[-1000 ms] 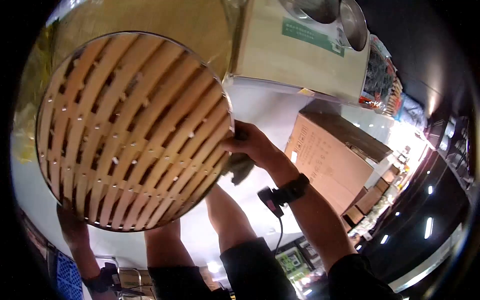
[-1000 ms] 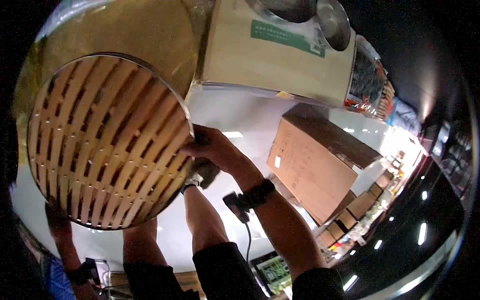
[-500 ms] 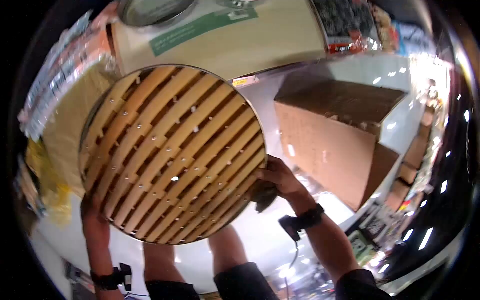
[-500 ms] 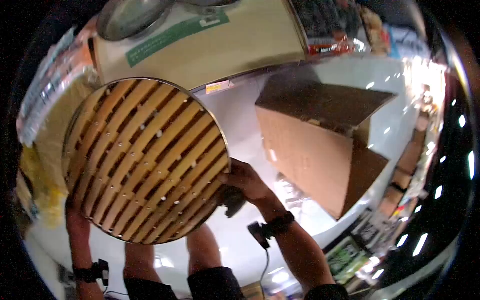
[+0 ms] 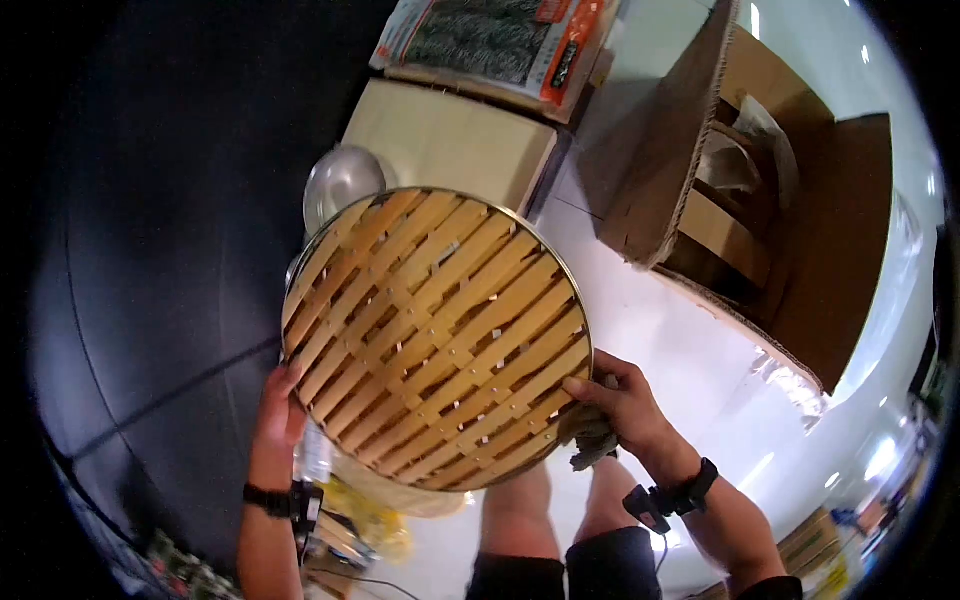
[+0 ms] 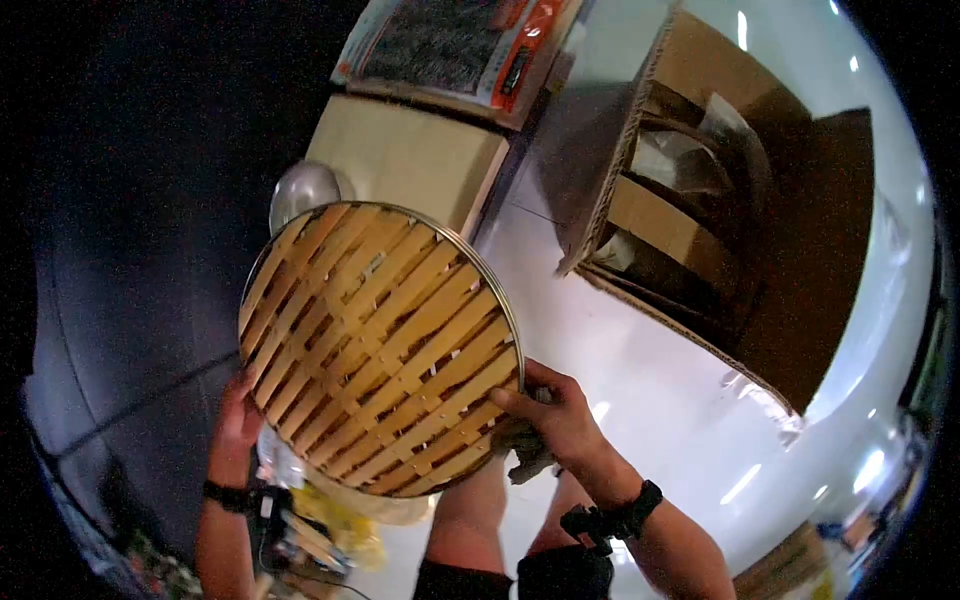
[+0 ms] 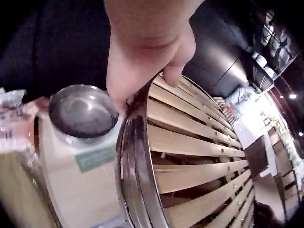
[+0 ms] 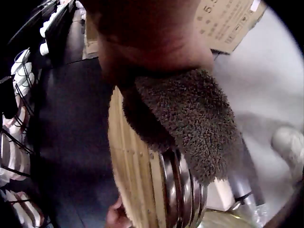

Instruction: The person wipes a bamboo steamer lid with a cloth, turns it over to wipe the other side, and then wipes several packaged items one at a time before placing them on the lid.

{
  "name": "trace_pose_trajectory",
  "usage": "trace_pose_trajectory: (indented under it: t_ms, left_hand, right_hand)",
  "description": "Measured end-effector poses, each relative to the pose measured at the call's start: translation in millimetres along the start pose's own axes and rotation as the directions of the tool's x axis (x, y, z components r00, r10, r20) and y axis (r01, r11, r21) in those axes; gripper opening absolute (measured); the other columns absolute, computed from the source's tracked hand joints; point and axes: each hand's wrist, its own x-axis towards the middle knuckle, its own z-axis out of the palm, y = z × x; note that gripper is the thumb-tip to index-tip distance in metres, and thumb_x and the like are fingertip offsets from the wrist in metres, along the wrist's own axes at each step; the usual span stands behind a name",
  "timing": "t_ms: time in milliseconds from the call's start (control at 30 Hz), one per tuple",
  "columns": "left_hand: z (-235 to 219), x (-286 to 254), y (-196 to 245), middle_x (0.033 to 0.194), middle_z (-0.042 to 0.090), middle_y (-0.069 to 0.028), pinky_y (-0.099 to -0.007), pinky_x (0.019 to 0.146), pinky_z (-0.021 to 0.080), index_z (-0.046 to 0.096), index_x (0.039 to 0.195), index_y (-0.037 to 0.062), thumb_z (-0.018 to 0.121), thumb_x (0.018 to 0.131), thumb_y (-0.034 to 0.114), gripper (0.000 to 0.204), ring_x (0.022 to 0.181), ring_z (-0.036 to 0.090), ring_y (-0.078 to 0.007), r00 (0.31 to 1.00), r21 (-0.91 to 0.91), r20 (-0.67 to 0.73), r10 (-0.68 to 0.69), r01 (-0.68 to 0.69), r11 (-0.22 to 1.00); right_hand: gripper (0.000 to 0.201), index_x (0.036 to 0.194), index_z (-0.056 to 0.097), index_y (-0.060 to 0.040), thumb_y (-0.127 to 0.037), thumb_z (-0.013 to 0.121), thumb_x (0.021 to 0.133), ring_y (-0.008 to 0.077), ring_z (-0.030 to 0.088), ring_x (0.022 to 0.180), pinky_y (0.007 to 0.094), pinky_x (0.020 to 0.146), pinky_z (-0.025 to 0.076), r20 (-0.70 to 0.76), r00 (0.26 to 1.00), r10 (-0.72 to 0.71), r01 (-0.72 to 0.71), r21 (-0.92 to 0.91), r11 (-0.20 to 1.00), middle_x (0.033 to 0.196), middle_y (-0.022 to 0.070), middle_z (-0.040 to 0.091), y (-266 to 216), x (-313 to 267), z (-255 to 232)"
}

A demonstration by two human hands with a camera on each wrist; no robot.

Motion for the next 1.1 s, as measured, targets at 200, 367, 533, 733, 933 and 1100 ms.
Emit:
trace_pose_trajectory:
  t_ms: [200, 367, 533, 733, 933, 1100]
  left_hand:
    - [28, 46, 83, 0.118, 0.055, -0.0095, -0.0313, 0.089, 0.044, 0.048, 0.120, 0.0023, 0.052, 0.090, 0.019, 0.035, 0.106, 0.054, -0.0193, 0.992, 0.491, -0.009, -0.130, 0.117, 0.863]
    - [162, 25, 76, 0.127, 0.048, -0.0120, -0.0344, 0.096, 0.038, 0.043, 0.126, 0.0015, 0.047, 0.091, 0.037, 0.050, 0.114, 0.048, -0.0224, 0.991, 0.454, 0.131, -0.010, -0.051, 0.890]
    - [141, 68, 114, 0.126, 0.049, -0.0119, -0.0348, 0.094, 0.040, 0.044, 0.126, 0.0005, 0.046, 0.091, 0.043, 0.055, 0.112, 0.049, -0.0233, 0.967, 0.673, 0.189, 0.172, -0.255, 0.694]
    - [151, 96, 132, 0.127, 0.048, -0.0125, -0.0350, 0.094, 0.040, 0.043, 0.127, 0.0003, 0.047, 0.091, 0.041, 0.054, 0.113, 0.048, -0.0231, 0.949, 0.680, 0.260, 0.177, -0.311, 0.665]
    - [165, 96, 120, 0.122, 0.050, -0.0126, -0.0340, 0.091, 0.042, 0.044, 0.125, -0.0010, 0.048, 0.091, 0.041, 0.054, 0.107, 0.051, -0.0219, 0.912, 0.644, 0.329, 0.244, -0.406, 0.648]
    - [173, 92, 116, 0.121, 0.051, -0.0135, -0.0342, 0.089, 0.042, 0.045, 0.124, -0.0005, 0.048, 0.091, 0.042, 0.054, 0.106, 0.052, -0.0230, 0.924, 0.719, 0.236, 0.302, -0.375, 0.585]
  right_hand:
    - [0.038, 0.118, 0.052, -0.0023, -0.016, 0.061, 0.084, 0.0154, 0.057, 0.088, 0.0282, 0.075, 0.049, -0.197, 0.972, -0.129, 0.179, 0.259, 0.949, 0.101, 0.0109, 0.061, 23, -50, 44]
    - [0.036, 0.114, 0.051, 0.0005, -0.017, 0.060, 0.084, 0.0161, 0.056, 0.096, 0.0301, 0.083, 0.044, -0.471, 0.876, -0.105, 0.114, -0.010, 0.993, 0.104, 0.0123, 0.061, 51, -132, 57]
    - [0.045, 0.109, 0.050, 0.0012, -0.030, 0.064, 0.079, 0.0352, 0.059, 0.092, 0.0386, 0.078, 0.045, -0.655, 0.704, -0.276, 0.430, 0.083, 0.899, 0.095, 0.0226, 0.061, 73, -82, 138]
    - [0.049, 0.117, 0.046, -0.0003, -0.029, 0.061, 0.080, 0.0407, 0.056, 0.094, 0.0438, 0.080, 0.044, -0.712, 0.641, -0.287, 0.297, -0.115, 0.948, 0.098, 0.0241, 0.060, 44, -64, 136]
    - [0.053, 0.122, 0.045, -0.0027, -0.027, 0.062, 0.079, 0.0385, 0.053, 0.097, 0.0422, 0.085, 0.042, -0.747, 0.565, -0.350, 0.279, -0.227, 0.933, 0.100, 0.0236, 0.056, 58, -59, 114]
    - [0.050, 0.118, 0.049, -0.0034, -0.027, 0.063, 0.077, 0.0370, 0.054, 0.095, 0.0421, 0.083, 0.042, -0.744, 0.588, -0.317, 0.260, -0.197, 0.945, 0.099, 0.0221, 0.056, 58, -60, 121]
